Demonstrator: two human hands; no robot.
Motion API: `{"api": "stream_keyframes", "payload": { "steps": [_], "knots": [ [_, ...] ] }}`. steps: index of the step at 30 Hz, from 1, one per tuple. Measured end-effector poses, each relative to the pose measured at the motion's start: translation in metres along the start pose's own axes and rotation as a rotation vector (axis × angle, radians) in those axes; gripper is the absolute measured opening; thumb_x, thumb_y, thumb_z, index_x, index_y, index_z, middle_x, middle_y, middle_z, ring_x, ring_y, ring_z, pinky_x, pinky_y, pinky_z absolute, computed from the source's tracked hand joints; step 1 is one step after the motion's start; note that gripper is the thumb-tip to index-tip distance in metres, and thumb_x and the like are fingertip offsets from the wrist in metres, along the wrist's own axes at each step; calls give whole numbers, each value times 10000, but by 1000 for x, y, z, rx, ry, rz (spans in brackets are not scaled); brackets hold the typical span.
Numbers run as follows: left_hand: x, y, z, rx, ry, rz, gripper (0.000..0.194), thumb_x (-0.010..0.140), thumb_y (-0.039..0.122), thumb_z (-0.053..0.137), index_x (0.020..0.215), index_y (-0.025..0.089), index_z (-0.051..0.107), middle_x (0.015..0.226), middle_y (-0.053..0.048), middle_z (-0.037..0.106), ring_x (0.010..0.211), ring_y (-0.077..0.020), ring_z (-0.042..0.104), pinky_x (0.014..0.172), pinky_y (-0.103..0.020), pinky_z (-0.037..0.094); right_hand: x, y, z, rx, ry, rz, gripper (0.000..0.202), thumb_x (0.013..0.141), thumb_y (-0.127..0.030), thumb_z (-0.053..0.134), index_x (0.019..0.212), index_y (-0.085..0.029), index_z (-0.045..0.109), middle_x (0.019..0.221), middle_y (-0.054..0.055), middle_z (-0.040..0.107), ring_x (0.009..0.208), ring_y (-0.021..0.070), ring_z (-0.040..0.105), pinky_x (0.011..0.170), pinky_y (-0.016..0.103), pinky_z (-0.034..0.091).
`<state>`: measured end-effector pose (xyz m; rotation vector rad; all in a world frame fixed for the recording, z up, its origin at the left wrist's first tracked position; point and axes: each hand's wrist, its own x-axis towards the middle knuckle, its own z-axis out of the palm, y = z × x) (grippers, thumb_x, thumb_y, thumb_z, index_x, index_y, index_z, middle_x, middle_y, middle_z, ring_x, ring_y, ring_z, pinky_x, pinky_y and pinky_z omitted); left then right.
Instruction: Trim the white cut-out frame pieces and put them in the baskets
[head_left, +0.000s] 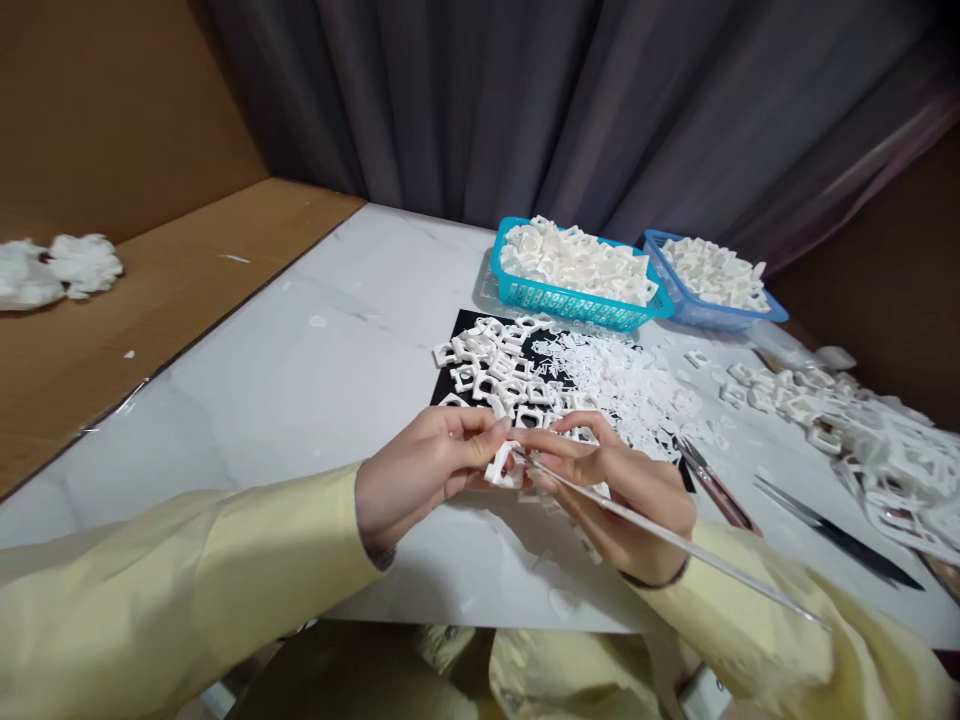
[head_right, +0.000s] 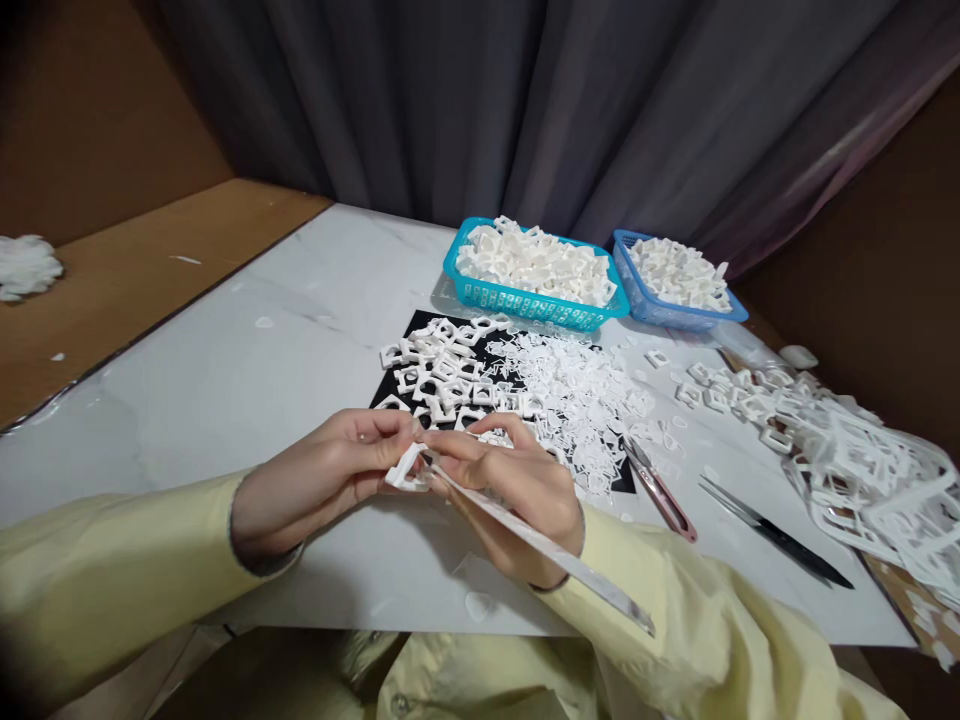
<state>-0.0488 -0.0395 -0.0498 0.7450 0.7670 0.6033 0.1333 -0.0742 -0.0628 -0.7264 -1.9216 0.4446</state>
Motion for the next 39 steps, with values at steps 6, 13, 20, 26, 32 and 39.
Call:
{"api": "stream_keyframes", "payload": {
  "steps": [6, 13, 20, 26, 32, 39],
  "knots": [
    [3, 1, -2, -133, -49, -79, 130, 770, 124, 616, 644, 95, 613, 680, -58, 648, 652, -131, 633, 710, -251, 525, 3, -2, -2, 30, -24, 10, 212, 738, 40, 602, 782, -158, 539, 870, 66, 720, 921, 235, 674, 828, 420, 482],
    [10, -1, -8, -326, -210, -172, 77, 661, 8, 624, 719, 38, 664, 690, -88, 663, 617, -131, 640, 667, -241, 540, 7, -5, -4, 65, -17, 37, 188, 747, 20, 605, 788, -155, 548, 820, 52, 719, 878, 230, 687, 813, 420, 496],
    [15, -9, -17, -440, -332, -192, 156, 688, -17, 542, 750, 41, 673, 718, -105, 695, 636, -139, 669, 646, -192, 516, 5, -3, -2, 83, 28, 66, 215, 748, -2, 625, 877, -172, 597, 864, 52, 728, 836, 214, 693, 797, 428, 509],
    [14, -10, -17, -482, -352, -201, 165, 692, -17, 527, 774, 29, 663, 684, -105, 680, 627, -147, 675, 622, -189, 532, 7, -5, -2, 93, 26, 78, 197, 755, -15, 627, 876, -169, 603, 880, 66, 728, 832, 219, 694, 798, 432, 508],
    [14, -9, -15, -471, -289, -218, 191, 700, -25, 520, 825, 17, 658, 680, -106, 661, 623, -146, 668, 612, -189, 546, 6, -6, -1, 94, 31, 92, 188, 750, -30, 640, 855, -180, 599, 795, 20, 727, 818, 209, 698, 807, 419, 505],
    [10, 1, -9, -125, -161, -123, 183, 818, 229, 580, 794, 85, 691, 695, -70, 658, 642, -141, 636, 686, -275, 547, 8, -3, -3, 53, 53, 114, 168, 749, -22, 637, 790, -177, 587, 849, 45, 733, 826, 206, 697, 803, 401, 506]
  ]
}}
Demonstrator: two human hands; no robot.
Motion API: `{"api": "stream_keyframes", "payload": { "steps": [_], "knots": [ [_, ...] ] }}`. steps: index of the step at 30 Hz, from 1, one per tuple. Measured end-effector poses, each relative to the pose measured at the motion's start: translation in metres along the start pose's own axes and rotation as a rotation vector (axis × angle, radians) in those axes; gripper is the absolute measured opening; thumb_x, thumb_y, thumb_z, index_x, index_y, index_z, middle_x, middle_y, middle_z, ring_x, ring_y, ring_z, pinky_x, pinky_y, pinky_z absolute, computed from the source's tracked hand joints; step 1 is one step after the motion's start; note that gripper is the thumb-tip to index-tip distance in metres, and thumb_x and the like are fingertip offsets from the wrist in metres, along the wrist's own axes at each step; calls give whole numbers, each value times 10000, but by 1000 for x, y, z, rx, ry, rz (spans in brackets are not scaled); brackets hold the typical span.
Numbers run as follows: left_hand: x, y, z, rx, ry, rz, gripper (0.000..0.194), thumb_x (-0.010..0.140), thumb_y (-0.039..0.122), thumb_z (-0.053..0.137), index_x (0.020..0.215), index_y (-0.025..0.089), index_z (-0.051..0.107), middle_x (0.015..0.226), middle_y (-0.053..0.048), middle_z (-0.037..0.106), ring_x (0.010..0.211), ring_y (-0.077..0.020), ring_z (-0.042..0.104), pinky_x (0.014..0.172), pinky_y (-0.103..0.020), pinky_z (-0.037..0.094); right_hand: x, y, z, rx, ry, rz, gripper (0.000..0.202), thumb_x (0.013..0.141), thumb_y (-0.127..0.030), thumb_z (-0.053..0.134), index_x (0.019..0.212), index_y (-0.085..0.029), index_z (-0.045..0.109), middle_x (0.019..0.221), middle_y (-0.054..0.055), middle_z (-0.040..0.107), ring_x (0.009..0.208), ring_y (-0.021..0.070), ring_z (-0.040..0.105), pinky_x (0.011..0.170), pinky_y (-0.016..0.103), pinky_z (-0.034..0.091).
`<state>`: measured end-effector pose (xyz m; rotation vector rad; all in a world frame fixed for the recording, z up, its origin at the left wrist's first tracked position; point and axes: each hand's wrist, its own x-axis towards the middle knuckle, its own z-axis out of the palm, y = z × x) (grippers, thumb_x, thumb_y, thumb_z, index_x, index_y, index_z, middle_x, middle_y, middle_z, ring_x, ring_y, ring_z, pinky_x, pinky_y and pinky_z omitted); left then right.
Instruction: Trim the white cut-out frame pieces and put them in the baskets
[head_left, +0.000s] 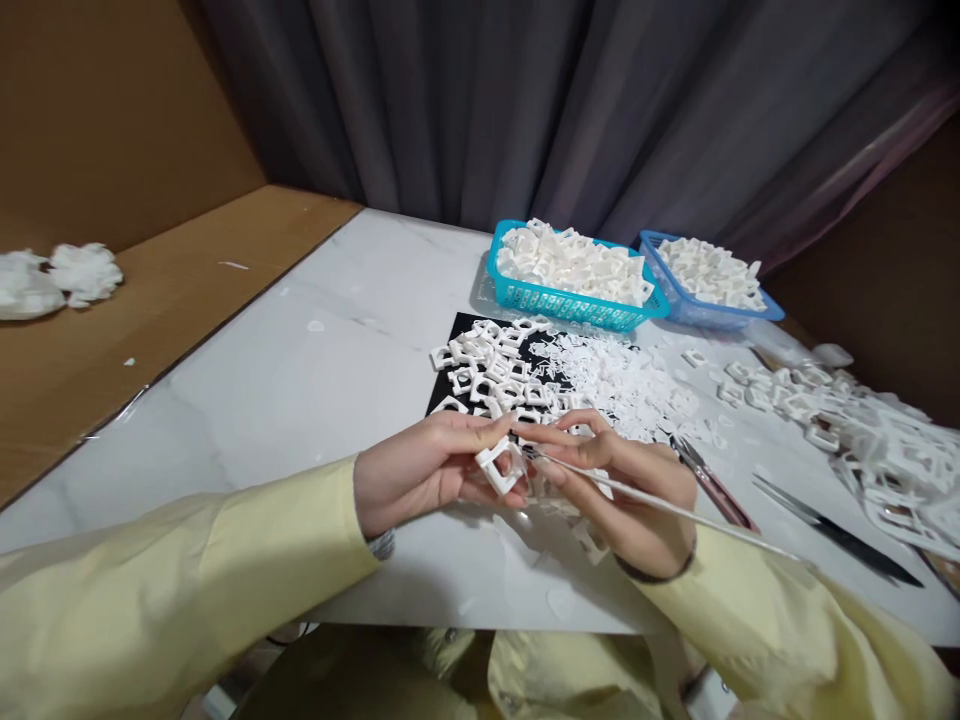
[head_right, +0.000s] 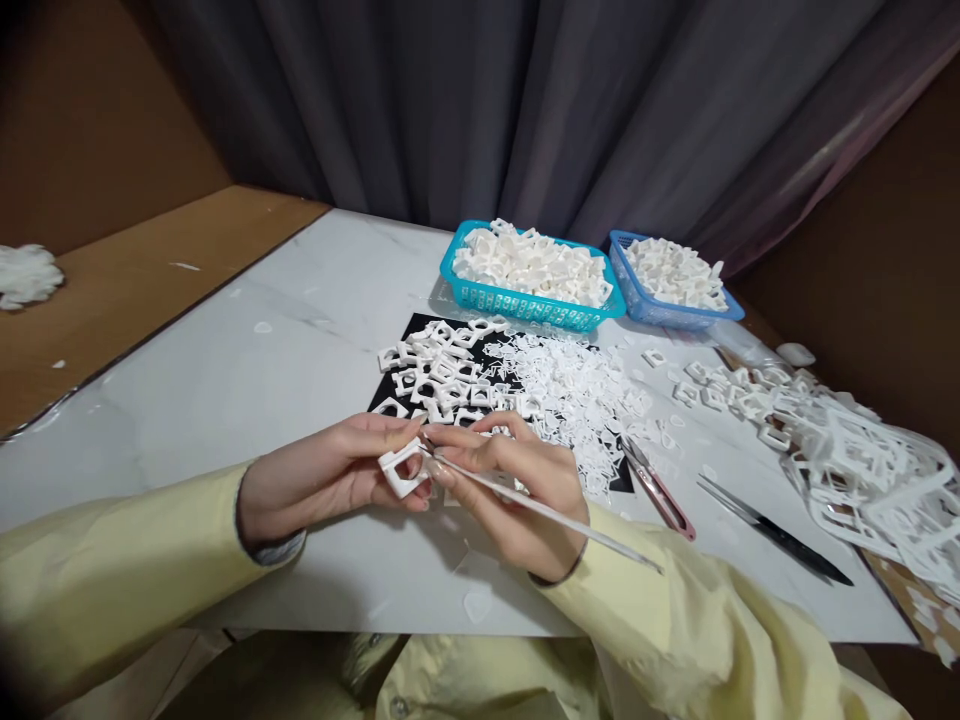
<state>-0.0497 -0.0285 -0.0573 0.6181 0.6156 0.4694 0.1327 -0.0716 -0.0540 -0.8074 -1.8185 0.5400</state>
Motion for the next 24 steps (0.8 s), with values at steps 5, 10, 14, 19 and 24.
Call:
{"api": "stream_keyframes", "payload": {
  "steps": [5, 10, 14, 19, 24],
  "knots": [
    [-3, 2, 4, 218, 16, 58, 332, 848, 410, 519, 968, 149, 686, 771, -49, 654, 725, -131, 613, 811, -315, 498, 3, 0, 1, -17, -55, -5, 165, 765, -18, 614, 746, -169, 548, 857, 77, 730, 849, 202, 689, 739, 367, 518],
    [-5, 4, 5, 255, 65, 139, 268, 806, 390, 584, 819, 136, 668, 782, -34, 615, 789, -151, 609, 810, -328, 504, 4, -1, 1, -80, -40, -28, 164, 785, -10, 576, 740, -161, 530, 897, 113, 718, 832, 192, 681, 721, 367, 518],
    [-6, 5, 6, 376, 164, 263, 175, 719, 239, 706, 824, 141, 606, 843, 2, 596, 772, -113, 605, 780, -271, 511, 5, -4, -2, -206, 39, -62, 165, 777, 8, 575, 779, -154, 547, 909, 123, 716, 810, 178, 678, 698, 348, 514],
    [-5, 2, 5, 479, 269, 386, 207, 728, 223, 693, 851, 146, 545, 807, 3, 641, 708, -107, 635, 693, -231, 520, 3, -4, -3, -269, 24, -65, 180, 785, 5, 567, 806, -172, 544, 911, 104, 717, 859, 183, 680, 694, 338, 510],
    [-6, -6, 5, 533, 275, 447, 225, 733, 186, 684, 853, 177, 494, 755, 15, 687, 694, -112, 655, 648, -211, 515, 0, 1, 1, -230, -25, -76, 177, 790, -3, 569, 769, -176, 535, 767, 62, 712, 934, 212, 670, 725, 345, 506]
  ]
}}
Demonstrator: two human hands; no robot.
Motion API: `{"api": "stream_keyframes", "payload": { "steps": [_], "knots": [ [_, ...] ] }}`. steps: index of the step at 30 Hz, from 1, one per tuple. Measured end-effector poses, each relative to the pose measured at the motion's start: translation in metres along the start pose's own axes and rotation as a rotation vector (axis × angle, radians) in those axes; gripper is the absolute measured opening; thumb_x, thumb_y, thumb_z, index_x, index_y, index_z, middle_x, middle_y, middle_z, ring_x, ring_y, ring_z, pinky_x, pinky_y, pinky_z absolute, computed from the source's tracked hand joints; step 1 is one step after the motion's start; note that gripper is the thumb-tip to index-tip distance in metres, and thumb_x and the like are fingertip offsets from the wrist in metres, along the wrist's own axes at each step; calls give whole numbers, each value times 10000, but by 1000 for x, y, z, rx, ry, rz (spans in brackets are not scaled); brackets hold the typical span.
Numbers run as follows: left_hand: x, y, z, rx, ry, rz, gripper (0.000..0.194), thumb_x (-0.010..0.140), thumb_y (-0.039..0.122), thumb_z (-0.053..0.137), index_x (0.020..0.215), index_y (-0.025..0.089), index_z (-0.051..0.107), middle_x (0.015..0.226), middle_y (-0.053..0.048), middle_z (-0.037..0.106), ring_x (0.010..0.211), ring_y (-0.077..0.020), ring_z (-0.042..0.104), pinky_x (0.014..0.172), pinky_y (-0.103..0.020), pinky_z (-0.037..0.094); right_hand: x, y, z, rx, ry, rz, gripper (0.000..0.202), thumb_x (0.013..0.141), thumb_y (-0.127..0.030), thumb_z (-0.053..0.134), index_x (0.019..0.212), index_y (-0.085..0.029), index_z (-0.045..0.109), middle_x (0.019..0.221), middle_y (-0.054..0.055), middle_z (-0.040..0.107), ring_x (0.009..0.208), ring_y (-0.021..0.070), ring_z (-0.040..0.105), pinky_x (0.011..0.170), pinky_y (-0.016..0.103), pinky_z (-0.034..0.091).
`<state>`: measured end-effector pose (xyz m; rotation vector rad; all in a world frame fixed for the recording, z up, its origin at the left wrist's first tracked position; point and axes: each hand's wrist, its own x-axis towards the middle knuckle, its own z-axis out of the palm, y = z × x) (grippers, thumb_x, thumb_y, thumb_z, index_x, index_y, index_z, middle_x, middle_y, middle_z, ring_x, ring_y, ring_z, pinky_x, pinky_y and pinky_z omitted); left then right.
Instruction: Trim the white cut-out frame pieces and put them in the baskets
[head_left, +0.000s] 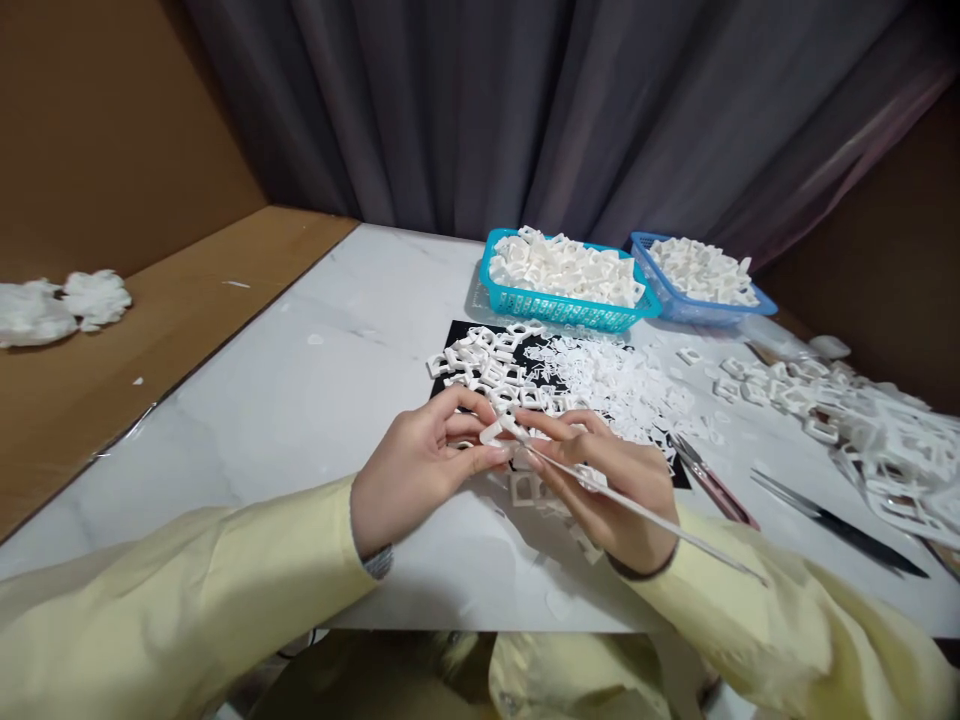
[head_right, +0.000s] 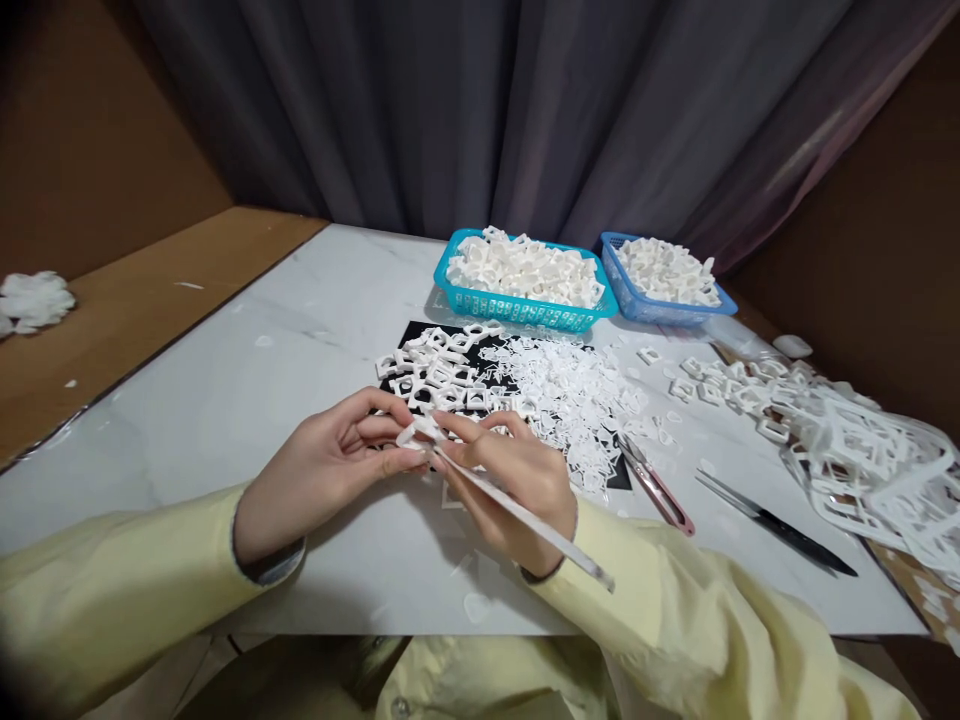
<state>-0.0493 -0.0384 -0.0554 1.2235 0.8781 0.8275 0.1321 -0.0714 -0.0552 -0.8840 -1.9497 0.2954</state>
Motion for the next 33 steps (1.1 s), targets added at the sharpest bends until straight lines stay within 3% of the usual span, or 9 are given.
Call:
{"api": "stream_keyframes", "payload": {
  "steps": [8, 13, 17, 22, 29, 33],
  "knots": [
    [3, 5, -2, 19, 48, 53, 144, 701, 199, 714, 788, 131, 621, 698, 5, 657, 634, -99, 643, 614, -177, 527, -5, 6, 6, -62, 65, -53, 161, 795, -1, 573, 811, -159, 553, 878, 95, 714, 899, 189, 678, 736, 335, 513],
    [7, 3, -7, 2, 9, 89, 72, 702, 166, 706, 755, 137, 665, 817, 4, 607, 626, -82, 624, 604, -186, 556, -3, 1, 1, -23, 47, -6, 148, 804, -16, 558, 789, -163, 567, 865, 87, 716, 860, 172, 682, 695, 312, 522],
    [8, -1, -10, -37, -47, 137, 58, 689, 154, 713, 741, 155, 688, 891, -8, 546, 713, -107, 604, 583, -216, 588, 5, -4, -5, 169, 14, 271, 119, 797, -108, 607, 705, -183, 596, 867, 49, 726, 806, 150, 692, 617, 243, 535],
    [8, 1, -11, -93, -106, 111, 45, 692, 141, 711, 729, 150, 687, 1021, -30, 541, 647, -83, 599, 533, -220, 589, 13, 3, -7, 544, -41, 635, 183, 741, -208, 689, 598, -190, 576, 830, 18, 733, 819, 157, 692, 645, 241, 534],
    [9, -1, -10, -301, -237, -17, 60, 702, 134, 706, 719, 138, 649, 977, -40, 647, 575, -83, 611, 473, -177, 535, 14, 16, -2, 896, -85, 862, 238, 671, -246, 750, 580, -166, 544, 605, -7, 689, 583, 117, 656, 520, 216, 474],
    [10, -3, -10, -386, -234, -40, 84, 697, 126, 711, 712, 132, 629, 986, -54, 675, 533, -55, 584, 464, -146, 490, 15, 18, 0, 1072, -78, 933, 270, 666, -224, 753, 576, -158, 506, 577, -12, 660, 631, 132, 668, 561, 224, 493]
  ]
}}
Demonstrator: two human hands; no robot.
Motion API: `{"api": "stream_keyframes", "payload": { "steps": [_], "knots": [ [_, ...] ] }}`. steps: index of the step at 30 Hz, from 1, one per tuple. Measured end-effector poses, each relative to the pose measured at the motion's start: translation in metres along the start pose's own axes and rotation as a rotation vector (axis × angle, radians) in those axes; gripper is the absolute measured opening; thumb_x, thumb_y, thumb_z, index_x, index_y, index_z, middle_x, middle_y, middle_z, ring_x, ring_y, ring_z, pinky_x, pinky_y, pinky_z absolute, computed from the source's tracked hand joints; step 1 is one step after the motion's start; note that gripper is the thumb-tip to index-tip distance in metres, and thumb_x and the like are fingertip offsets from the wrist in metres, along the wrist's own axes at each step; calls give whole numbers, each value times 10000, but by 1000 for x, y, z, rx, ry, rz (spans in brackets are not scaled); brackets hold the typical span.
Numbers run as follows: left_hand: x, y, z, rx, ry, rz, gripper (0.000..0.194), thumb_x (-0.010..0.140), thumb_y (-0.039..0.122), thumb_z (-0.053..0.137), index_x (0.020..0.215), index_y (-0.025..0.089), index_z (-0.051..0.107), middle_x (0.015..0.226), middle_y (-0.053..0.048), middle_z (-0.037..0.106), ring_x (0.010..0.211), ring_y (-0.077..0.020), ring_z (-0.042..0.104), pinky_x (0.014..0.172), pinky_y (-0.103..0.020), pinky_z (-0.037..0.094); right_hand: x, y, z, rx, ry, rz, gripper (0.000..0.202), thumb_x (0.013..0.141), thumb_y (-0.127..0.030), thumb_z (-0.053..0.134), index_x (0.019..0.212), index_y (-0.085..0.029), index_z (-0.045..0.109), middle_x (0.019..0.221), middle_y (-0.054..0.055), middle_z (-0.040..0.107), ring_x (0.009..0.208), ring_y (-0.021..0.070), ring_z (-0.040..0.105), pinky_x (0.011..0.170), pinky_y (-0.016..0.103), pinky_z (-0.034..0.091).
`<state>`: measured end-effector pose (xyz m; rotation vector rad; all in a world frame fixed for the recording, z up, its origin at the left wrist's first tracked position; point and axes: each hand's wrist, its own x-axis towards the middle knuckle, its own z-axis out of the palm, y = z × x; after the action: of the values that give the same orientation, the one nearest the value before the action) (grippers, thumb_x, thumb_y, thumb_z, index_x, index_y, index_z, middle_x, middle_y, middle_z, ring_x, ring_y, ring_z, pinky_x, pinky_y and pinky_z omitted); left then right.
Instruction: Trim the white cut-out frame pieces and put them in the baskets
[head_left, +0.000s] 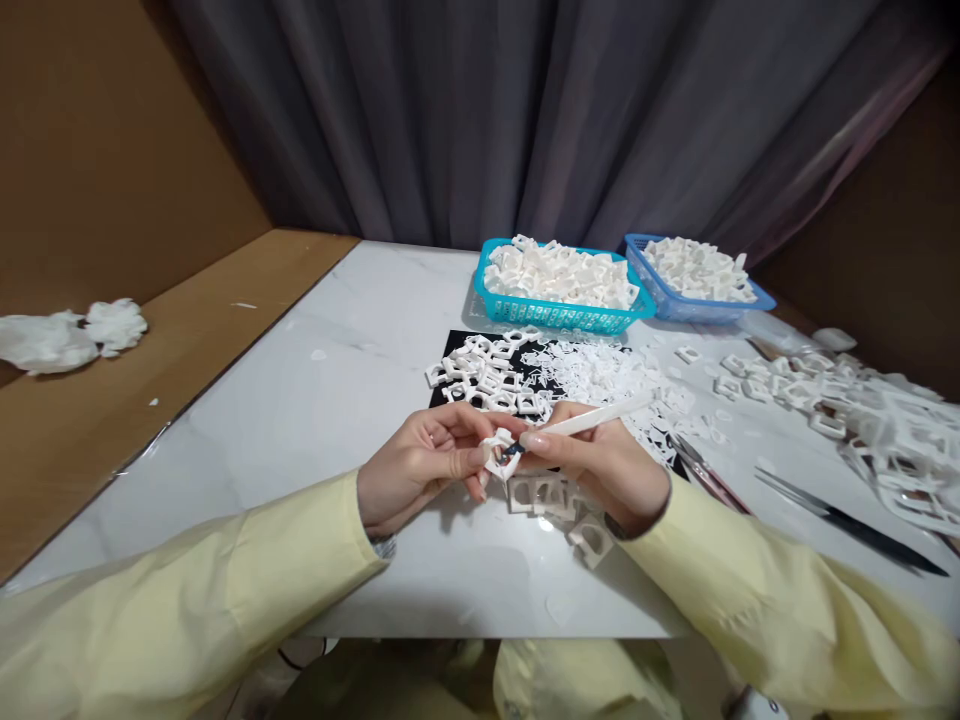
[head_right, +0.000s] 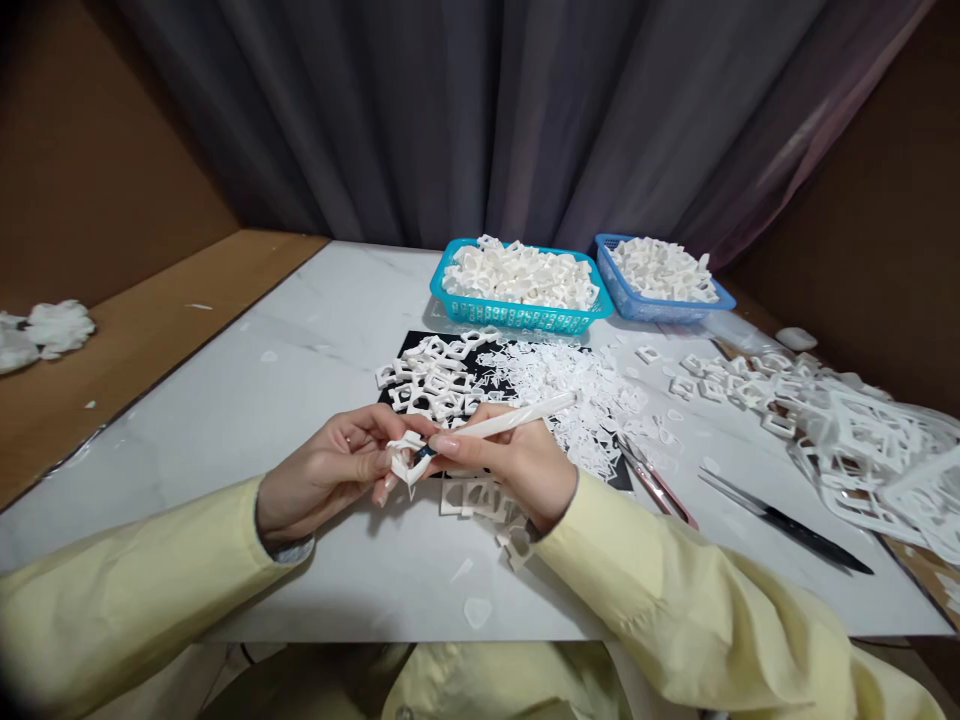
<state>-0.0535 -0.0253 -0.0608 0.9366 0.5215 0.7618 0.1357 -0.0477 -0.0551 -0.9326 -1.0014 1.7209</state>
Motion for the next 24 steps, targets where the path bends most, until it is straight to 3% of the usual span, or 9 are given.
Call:
{"api": "stream_keyframes", "payload": {
  "steps": [6, 9, 14, 17, 20, 24],
  "knots": [
    [0, -1, 1, -50, 21, -15, 136, 657, 152, 748, 687, 135, 616, 910, -25, 679, 466, -34, 544, 437, -141, 461, 6, 4, -1, 173, -93, 140, 271, 668, -226, 745, 601, -152, 493, 663, -4, 679, 681, 126, 684, 719, 266, 544],
    [0, 1, 4, -34, 35, -30, 158, 641, 156, 760, 655, 134, 604, 710, 8, 659, 434, -43, 545, 428, -140, 465, 6, 4, -2, 157, -117, 145, 272, 653, -239, 753, 600, -151, 502, 665, -1, 682, 681, 129, 685, 717, 270, 550],
    [-1, 6, 9, 74, 75, -35, 162, 612, 155, 773, 614, 117, 616, 628, -1, 655, 431, -80, 570, 397, -175, 494, 2, -8, -9, 82, -101, 93, 238, 644, -194, 763, 595, -153, 533, 621, -4, 684, 678, 154, 689, 665, 280, 550],
    [-3, 8, 11, 126, 123, -11, 147, 606, 164, 774, 611, 117, 635, 612, -8, 665, 419, -91, 574, 398, -197, 508, -5, -19, -13, -125, -36, -104, 194, 678, -160, 742, 589, -154, 570, 771, 33, 727, 825, 191, 692, 763, 317, 540],
    [-6, 9, 12, 146, 148, -4, 142, 596, 175, 779, 608, 122, 648, 657, -29, 695, 419, -96, 581, 396, -201, 499, -14, -27, -10, -398, 47, -440, 144, 733, -146, 698, 630, -181, 604, 851, 31, 734, 918, 227, 676, 787, 363, 544],
    [-7, 9, 12, 121, 159, -44, 148, 565, 170, 792, 596, 127, 654, 490, -2, 652, 377, -118, 585, 394, -205, 482, -25, -26, 4, -673, -117, -722, 112, 758, -86, 661, 758, -195, 633, 992, 56, 710, 972, 227, 657, 837, 396, 513]
  ]
}}
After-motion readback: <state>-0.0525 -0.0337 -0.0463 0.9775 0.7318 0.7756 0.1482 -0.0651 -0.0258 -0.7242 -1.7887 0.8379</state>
